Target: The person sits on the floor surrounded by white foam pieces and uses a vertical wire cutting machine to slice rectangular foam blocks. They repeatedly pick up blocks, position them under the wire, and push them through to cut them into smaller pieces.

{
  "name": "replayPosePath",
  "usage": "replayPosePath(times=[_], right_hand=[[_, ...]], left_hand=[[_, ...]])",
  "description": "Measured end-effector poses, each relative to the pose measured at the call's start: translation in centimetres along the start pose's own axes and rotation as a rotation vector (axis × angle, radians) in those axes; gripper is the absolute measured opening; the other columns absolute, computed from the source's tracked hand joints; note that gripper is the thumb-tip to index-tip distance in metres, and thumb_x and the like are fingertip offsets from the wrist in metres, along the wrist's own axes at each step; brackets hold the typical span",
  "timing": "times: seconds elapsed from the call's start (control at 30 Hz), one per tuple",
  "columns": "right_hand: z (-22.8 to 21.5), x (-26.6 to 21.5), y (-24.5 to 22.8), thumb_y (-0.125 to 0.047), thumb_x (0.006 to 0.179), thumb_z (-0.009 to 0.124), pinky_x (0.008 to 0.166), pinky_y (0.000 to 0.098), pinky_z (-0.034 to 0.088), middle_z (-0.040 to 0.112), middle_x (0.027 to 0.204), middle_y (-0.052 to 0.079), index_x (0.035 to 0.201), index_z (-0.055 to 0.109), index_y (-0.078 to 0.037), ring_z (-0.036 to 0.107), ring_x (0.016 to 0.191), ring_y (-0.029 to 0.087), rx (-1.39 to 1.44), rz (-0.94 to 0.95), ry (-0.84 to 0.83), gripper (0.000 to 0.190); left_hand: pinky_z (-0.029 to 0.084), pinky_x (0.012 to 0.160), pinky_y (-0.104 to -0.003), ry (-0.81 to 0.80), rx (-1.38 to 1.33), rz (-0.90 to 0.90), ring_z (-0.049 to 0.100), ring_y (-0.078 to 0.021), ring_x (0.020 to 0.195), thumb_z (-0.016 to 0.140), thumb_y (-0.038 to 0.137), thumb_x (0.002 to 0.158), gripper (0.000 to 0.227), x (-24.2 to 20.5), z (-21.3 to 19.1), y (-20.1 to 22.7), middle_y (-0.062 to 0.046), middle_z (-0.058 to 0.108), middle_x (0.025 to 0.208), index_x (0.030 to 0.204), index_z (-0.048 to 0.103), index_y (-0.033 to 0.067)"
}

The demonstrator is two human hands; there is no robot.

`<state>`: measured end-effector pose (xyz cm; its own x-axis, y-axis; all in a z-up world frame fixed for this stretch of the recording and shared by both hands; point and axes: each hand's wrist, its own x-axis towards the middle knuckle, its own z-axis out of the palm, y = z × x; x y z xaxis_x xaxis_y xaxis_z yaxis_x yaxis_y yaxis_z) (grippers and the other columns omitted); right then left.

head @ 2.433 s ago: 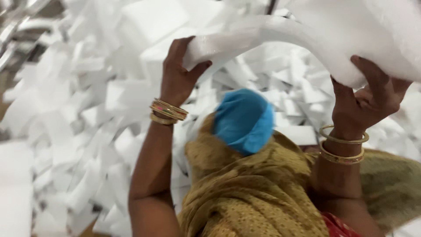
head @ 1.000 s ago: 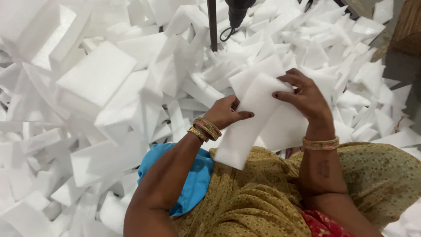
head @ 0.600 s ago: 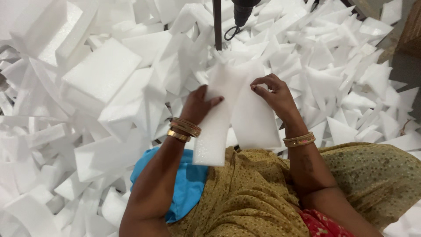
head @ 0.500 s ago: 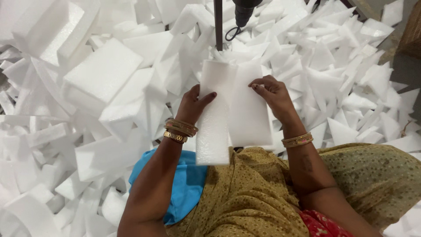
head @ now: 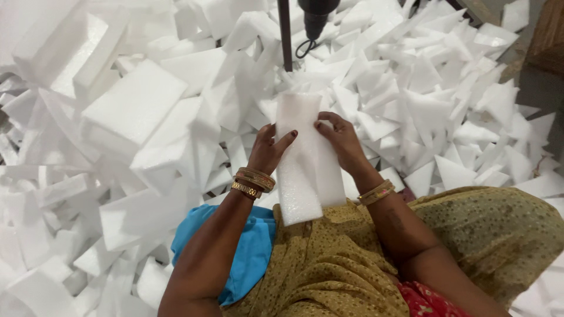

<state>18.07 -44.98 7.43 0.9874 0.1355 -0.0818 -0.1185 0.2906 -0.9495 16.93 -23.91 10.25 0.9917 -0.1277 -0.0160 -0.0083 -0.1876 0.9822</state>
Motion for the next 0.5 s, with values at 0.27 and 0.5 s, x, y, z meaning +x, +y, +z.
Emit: replayPosePath(times=[0.27, 0.5], right_hand=[[1.3, 0.0, 3.1, -0.034, 0.088, 0.081, 0.106, 0.0416, 0.049, 0.048, 0.143, 0.016, 0.146, 0.040, -0.003, 0.046, 0.136, 0.031, -0.449, -0.157, 0.050, 0.077], [1.9, 0.1, 3.7, -0.024, 0.082, 0.085, 0.105, 0.0401, 0.055, 0.041, 0.140, 0.012, 0.129, 0.059, 0.002, 0.046, 0.135, 0.029, -0.032, -0.174, 0.062, 0.059]], left_hand=[[0.041, 0.106, -0.054, 0.110, 0.501, -0.032, 0.039, -0.0439, 0.134, 0.071, 0.059, 0.088, 0.082, -0.4, 0.9, -2.3, -0.028, 0.047, 0.139, 0.141, 0.054, -0.0007], [0.042, 0.109, -0.049, 0.086, 0.204, 0.053, 0.044, -0.0400, 0.136, 0.079, 0.039, 0.084, 0.076, 0.0, 0.8, -3.3, -0.020, 0.052, 0.144, 0.145, 0.046, 0.0067]])
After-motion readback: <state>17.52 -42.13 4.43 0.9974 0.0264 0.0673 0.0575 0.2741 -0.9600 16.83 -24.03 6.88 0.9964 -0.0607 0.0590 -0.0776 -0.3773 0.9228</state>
